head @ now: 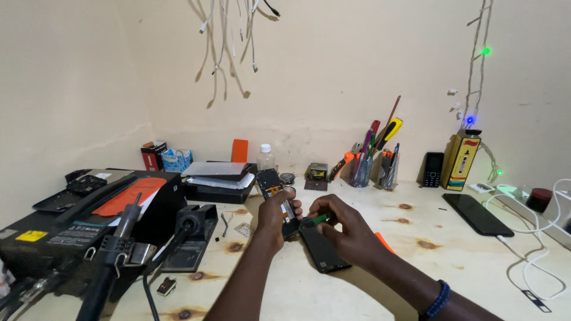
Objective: Disassembling a smartphone by prying off the back cover and removing internal screws with a screwdriver.
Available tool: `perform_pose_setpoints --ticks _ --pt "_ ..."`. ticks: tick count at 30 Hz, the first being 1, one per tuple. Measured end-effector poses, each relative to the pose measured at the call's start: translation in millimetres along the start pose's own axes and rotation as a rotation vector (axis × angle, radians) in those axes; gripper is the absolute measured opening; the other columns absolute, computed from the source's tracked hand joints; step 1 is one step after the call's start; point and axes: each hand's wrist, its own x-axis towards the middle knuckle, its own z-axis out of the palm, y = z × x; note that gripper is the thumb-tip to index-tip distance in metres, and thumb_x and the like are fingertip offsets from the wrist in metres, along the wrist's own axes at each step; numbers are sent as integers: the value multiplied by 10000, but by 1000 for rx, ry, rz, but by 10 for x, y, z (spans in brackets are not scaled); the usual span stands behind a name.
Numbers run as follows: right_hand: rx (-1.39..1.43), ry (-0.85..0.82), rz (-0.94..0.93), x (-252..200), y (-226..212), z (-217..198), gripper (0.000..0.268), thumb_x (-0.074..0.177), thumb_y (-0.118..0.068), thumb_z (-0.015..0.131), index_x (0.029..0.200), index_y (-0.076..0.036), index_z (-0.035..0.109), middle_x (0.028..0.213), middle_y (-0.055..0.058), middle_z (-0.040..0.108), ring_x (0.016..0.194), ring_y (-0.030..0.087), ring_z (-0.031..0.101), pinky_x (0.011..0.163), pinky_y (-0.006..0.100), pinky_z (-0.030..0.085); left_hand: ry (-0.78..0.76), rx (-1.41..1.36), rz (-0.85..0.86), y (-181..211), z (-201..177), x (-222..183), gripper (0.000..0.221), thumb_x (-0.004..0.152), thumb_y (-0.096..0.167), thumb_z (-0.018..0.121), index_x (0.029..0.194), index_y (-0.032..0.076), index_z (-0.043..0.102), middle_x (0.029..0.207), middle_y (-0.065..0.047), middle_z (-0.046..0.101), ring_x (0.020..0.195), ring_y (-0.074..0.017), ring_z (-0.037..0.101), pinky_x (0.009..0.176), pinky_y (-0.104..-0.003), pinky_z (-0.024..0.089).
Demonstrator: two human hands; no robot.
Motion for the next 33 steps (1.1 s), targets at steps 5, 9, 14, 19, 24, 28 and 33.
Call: perform_pose_setpoints --ticks 5,9,14,19,24,28,33 --pt "-22 16 108 -22 -36 -35 206 993 -240 710 1175 -159 655 911 54 757 780 165 728 653 331 555 -13 17 -4 -95 -68 193 144 970 202 716 970 67 666 762 -87 658 644 -199 635 603 -348 568" --pt "49 -55 -20 20 133 -50 315 979 -67 685 1277 -138 614 1056 191 765 978 368 753 797 509 599 -29 47 13 -176 -140 309 203 956 229 743 1008 41 686 785 -104 694 694 -210 724 665 -364 672" --pt "33 5 25 -14 50 -27 193 991 -116 716 1167 -95 638 861 164 753 749 296 738 629 417 589 -15 27 4 -168 -122 283 220 967 224 738 1036 23 682 799 -110 696 700 -215 723 666 -367 668" --pt "71 -15 -19 26 192 -41 243 960 -84 756 1186 -117 670 911 182 787 829 318 787 715 458 624 -12 28 8 -207 -153 322 225 959 213 747 1035 9 690 790 -123 699 691 -225 721 657 -370 671" --pt "12 38 18 -34 116 9 139 1050 -191 715 1128 -92 657 820 180 783 734 273 815 682 444 654 -15 52 17 -182 -124 311 214 965 208 741 1039 15 686 804 -115 707 706 -216 726 661 -366 674" --pt "67 -5 -2 22 189 -18 187 994 -100 765 1144 -85 653 899 184 762 818 297 787 727 471 625 -8 36 16 -223 -142 360 217 966 217 735 1033 17 680 794 -116 709 696 -218 725 655 -362 674" --pt "221 70 61 19 281 19 220 937 -3 767 1135 -75 705 1011 180 768 964 291 744 847 481 599 -26 18 -2 -172 -109 283 185 984 211 710 1027 35 675 789 -94 689 696 -204 713 655 -354 669"
